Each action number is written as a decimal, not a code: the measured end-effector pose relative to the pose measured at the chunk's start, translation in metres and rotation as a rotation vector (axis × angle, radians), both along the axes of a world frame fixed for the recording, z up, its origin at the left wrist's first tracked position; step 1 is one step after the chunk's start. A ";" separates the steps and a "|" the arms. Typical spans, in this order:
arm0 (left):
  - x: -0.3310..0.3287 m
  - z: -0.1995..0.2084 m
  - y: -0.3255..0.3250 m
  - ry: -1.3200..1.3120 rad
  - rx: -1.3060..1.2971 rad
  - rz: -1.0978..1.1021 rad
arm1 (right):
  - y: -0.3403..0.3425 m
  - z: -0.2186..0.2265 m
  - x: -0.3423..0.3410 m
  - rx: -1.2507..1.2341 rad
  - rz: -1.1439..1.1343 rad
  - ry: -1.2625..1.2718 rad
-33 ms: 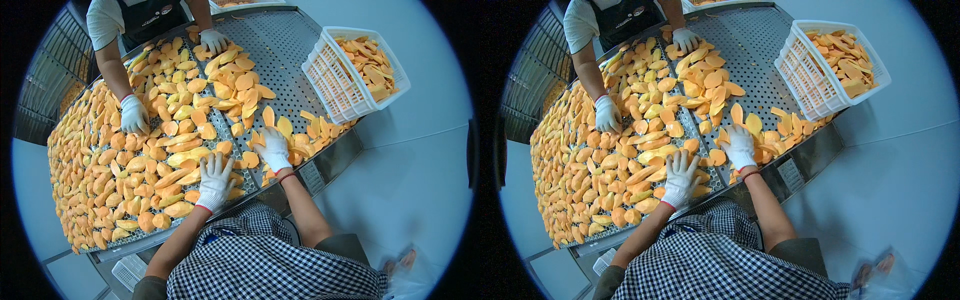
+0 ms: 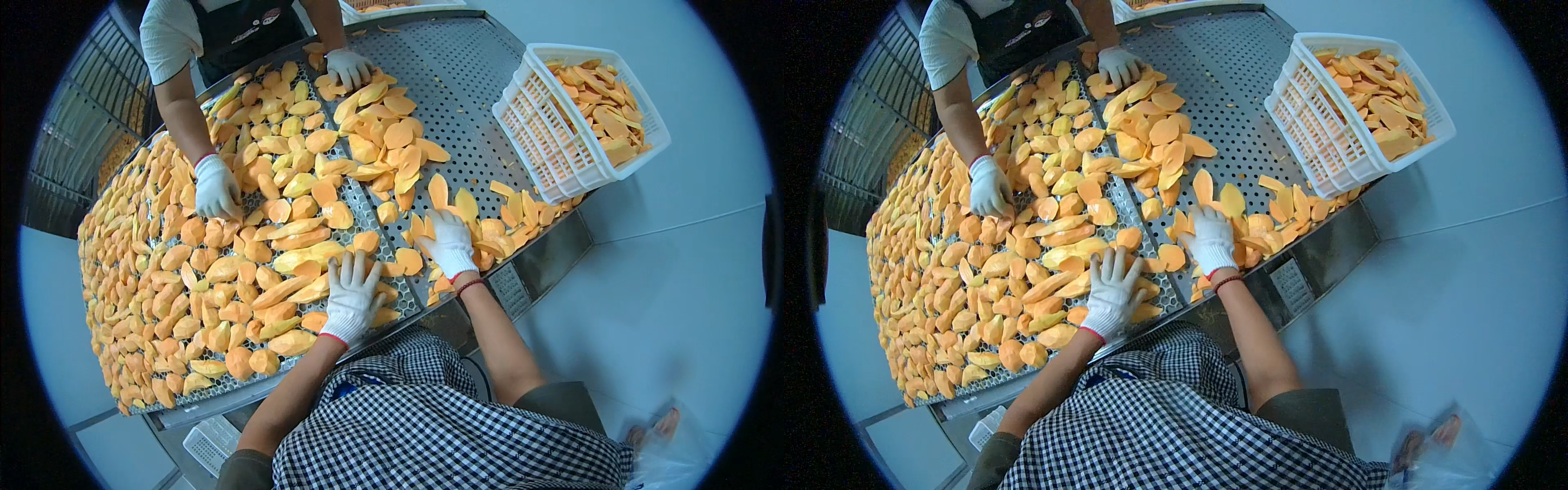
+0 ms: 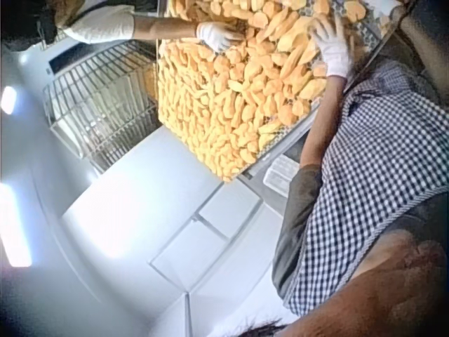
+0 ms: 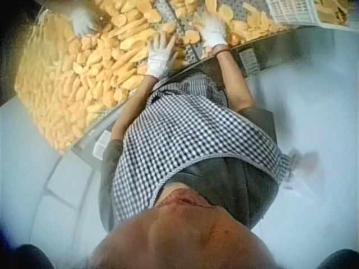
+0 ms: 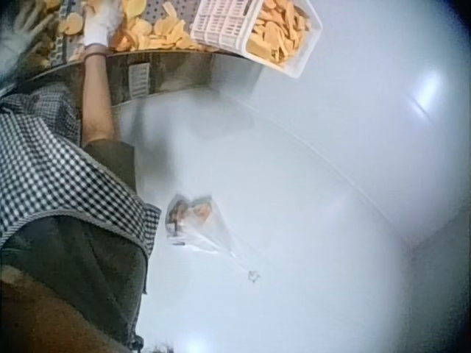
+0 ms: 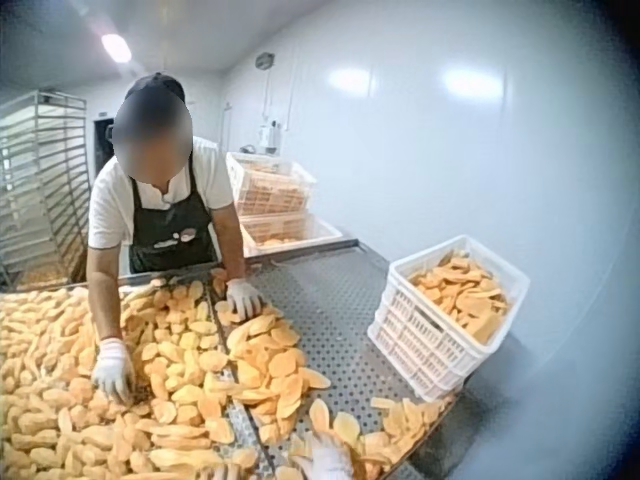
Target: The person arranges orange fruit slices on a perforated metal tray, spreading them out evenly. They then lift the tray and place it into a rack before returning to the table to continue arranging more slices from a basket.
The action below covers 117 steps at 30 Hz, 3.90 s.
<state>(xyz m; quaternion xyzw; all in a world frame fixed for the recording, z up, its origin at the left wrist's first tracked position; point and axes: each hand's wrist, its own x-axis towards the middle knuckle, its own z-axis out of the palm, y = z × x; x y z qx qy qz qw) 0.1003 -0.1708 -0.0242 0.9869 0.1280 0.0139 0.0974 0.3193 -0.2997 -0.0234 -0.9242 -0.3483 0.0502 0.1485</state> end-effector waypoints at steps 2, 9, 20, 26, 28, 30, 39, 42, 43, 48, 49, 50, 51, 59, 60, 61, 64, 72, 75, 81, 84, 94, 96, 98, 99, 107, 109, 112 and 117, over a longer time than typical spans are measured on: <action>0.007 0.001 0.000 0.097 -0.011 -0.023 | -0.008 -0.009 0.009 -0.064 0.054 -0.015; 0.003 0.003 0.006 0.040 -0.007 0.002 | 0.010 -0.026 0.037 0.264 -0.062 0.394; 0.042 -0.004 0.047 -0.159 0.054 0.155 | 0.098 -0.032 -0.029 0.318 0.153 0.255; 0.069 -0.011 0.072 -0.125 0.006 0.071 | 0.086 -0.052 -0.050 0.225 0.287 0.204; 0.069 -0.015 0.076 -0.171 0.023 0.038 | 0.078 -0.056 -0.034 0.375 0.211 0.226; 0.066 -0.008 0.080 -0.127 0.016 0.035 | 0.074 -0.043 -0.014 0.418 0.018 0.153; 0.065 -0.004 0.085 -0.126 -0.024 0.017 | 0.046 -0.007 0.076 0.029 -0.362 0.130; 0.064 -0.001 0.087 -0.060 -0.073 0.031 | 0.044 0.006 0.052 0.405 -0.428 0.335; 0.064 -0.001 0.088 -0.041 -0.086 0.039 | 0.047 0.010 0.034 0.466 -0.350 0.311; 0.066 -0.006 0.087 -0.188 -0.070 0.014 | 0.118 -0.007 -0.008 0.291 0.013 0.021; 0.064 -0.009 0.085 -0.164 -0.056 0.026 | 0.125 -0.018 -0.018 0.095 0.003 0.051; 0.059 -0.010 0.085 -0.137 -0.041 0.050 | 0.131 -0.021 -0.024 0.123 0.074 0.039; 0.056 -0.010 0.085 -0.110 -0.025 0.076 | 0.136 -0.024 -0.030 0.151 0.146 0.028; 0.018 0.034 0.071 -0.133 -0.137 0.059 | 0.141 -0.035 -0.049 0.110 0.000 0.034; 0.013 0.038 0.069 -0.146 -0.137 0.064 | 0.139 -0.033 -0.048 0.128 -0.043 0.058; 0.003 0.039 0.069 -0.159 -0.137 0.067 | 0.138 -0.031 -0.048 0.145 -0.090 0.081; -0.035 0.037 0.072 -0.176 -0.124 0.150 | 0.143 -0.014 -0.063 0.114 -0.137 0.132; -0.077 0.039 0.065 -0.197 -0.228 0.274 | 0.156 -0.012 -0.064 0.175 -0.273 0.078; -0.089 0.040 0.063 -0.201 -0.248 0.295 | 0.153 -0.005 -0.044 0.306 -0.203 0.002; -0.099 0.038 0.065 -0.183 -0.305 0.291 | 0.161 -0.017 0.056 0.038 0.195 -0.110; -0.111 0.039 0.065 -0.187 -0.318 0.332 | 0.167 -0.021 0.065 0.127 0.097 -0.076; -0.132 0.037 0.078 -0.225 -0.332 0.414 | 0.151 0.016 0.072 1.181 -0.426 1.421; -0.130 0.035 0.076 -0.233 -0.296 0.396 | 0.162 0.013 0.062 0.969 -0.255 1.545; -0.128 0.038 0.073 -0.267 -0.270 0.375 | 0.170 -0.024 0.074 0.835 -0.254 1.334; -0.127 0.038 0.072 -0.288 -0.275 0.363 | 0.173 -0.045 0.083 0.808 -0.243 1.207; -0.195 0.057 0.043 -0.257 -0.323 0.607 | 0.184 0.003 0.034 1.256 -0.622 1.403; -0.212 0.050 0.038 -0.262 -0.292 0.649 | 0.147 -0.026 0.081 1.209 0.529 1.861; -0.248 0.049 0.021 -0.289 -0.317 0.798 | 0.163 0.047 -0.005 1.195 -0.092 1.670; -0.278 0.043 0.042 -0.377 -0.209 0.798 | 0.155 0.035 -0.012 1.052 -0.288 1.522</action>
